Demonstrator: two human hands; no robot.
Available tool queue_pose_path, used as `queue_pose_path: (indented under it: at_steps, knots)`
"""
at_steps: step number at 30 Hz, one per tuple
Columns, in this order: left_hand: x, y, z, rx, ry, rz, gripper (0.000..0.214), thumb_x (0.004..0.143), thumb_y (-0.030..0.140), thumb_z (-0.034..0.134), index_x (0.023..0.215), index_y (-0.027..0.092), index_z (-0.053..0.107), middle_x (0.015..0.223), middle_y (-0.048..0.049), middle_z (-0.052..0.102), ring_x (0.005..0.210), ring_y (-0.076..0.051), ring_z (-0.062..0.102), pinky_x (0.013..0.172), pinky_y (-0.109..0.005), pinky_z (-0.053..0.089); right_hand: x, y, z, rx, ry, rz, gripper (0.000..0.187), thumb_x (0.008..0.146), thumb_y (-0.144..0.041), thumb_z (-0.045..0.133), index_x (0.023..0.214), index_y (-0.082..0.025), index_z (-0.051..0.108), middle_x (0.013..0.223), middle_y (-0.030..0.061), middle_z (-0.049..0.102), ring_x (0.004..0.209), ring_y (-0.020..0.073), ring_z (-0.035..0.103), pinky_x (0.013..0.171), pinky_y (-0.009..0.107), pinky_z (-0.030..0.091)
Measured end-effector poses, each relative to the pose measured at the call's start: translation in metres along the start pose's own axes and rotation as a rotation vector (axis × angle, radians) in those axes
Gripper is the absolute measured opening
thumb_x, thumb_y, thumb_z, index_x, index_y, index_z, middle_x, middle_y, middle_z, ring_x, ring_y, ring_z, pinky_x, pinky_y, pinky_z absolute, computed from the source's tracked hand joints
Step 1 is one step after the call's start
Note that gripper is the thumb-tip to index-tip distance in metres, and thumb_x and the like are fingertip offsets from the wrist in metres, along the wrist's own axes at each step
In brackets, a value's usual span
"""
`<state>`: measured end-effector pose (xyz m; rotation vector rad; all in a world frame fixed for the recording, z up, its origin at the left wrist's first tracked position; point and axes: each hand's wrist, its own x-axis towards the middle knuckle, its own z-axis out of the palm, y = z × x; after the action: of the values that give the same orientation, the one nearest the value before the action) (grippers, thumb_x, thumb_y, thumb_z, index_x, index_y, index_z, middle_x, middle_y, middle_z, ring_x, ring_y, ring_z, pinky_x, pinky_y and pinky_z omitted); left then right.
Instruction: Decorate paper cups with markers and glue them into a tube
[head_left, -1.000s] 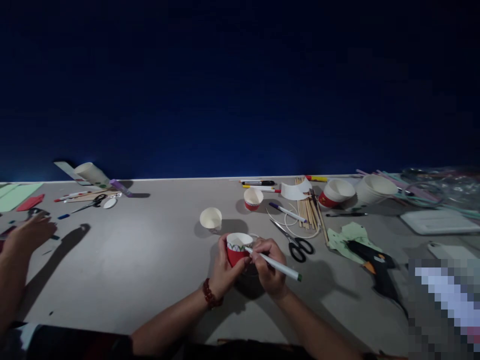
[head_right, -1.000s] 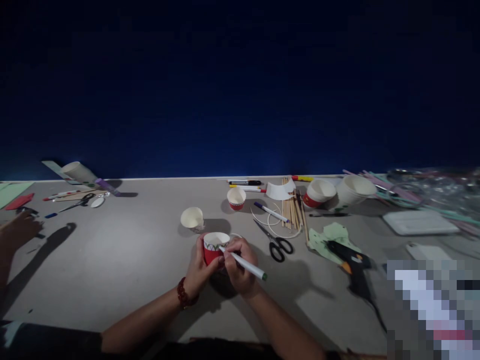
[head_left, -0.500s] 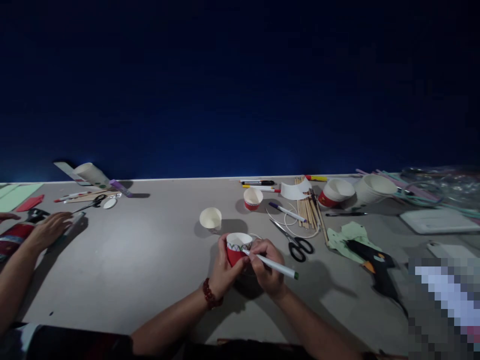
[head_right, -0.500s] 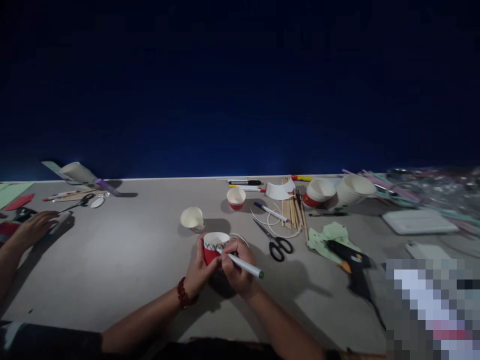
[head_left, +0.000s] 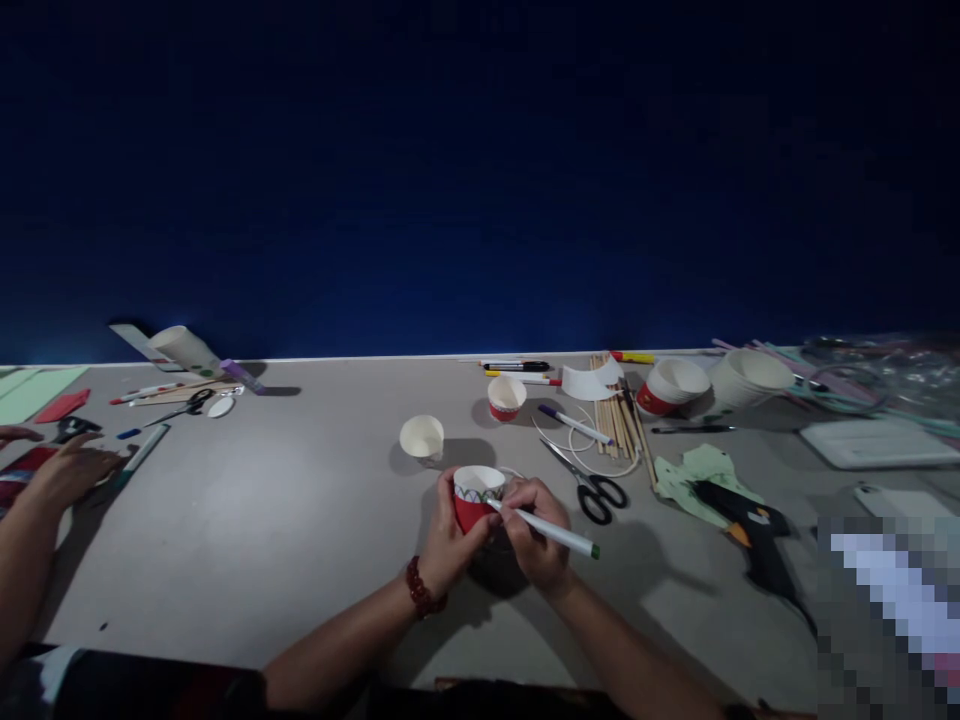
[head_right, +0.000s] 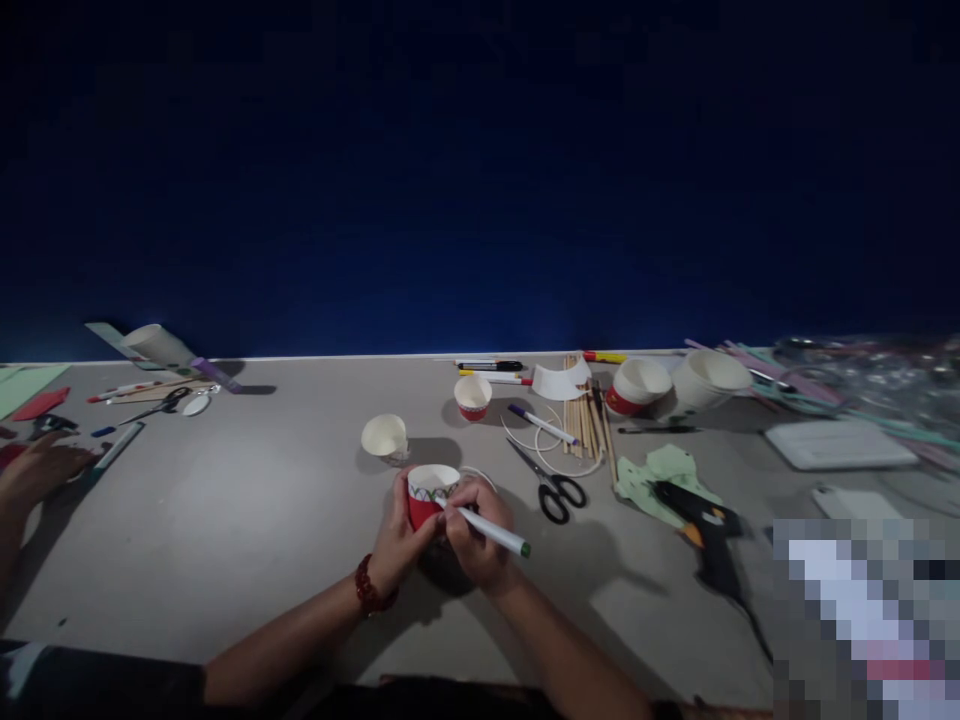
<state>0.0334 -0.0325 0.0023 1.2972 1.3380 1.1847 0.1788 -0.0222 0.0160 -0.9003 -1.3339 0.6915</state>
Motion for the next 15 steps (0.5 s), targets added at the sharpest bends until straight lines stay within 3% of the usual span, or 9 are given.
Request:
queue_pose_path:
  at_steps: [15]
  knots:
    - [0.0004, 0.0019, -0.0002, -0.002, 0.008, -0.001, 0.065, 0.079, 0.043, 0.080, 0.131, 0.022, 0.048, 0.118, -0.0093, 0.070, 0.107, -0.029, 0.070, 0.098, -0.046, 0.056, 0.0023, -0.0035, 0.0000, -0.001, -0.004, 0.029, 0.010, 0.088, -0.020, 0.064, 0.080, -0.025, 0.062, 0.071, -0.0008, 0.063, 0.065, 0.0197, 0.063, 0.062, 0.033, 0.054]
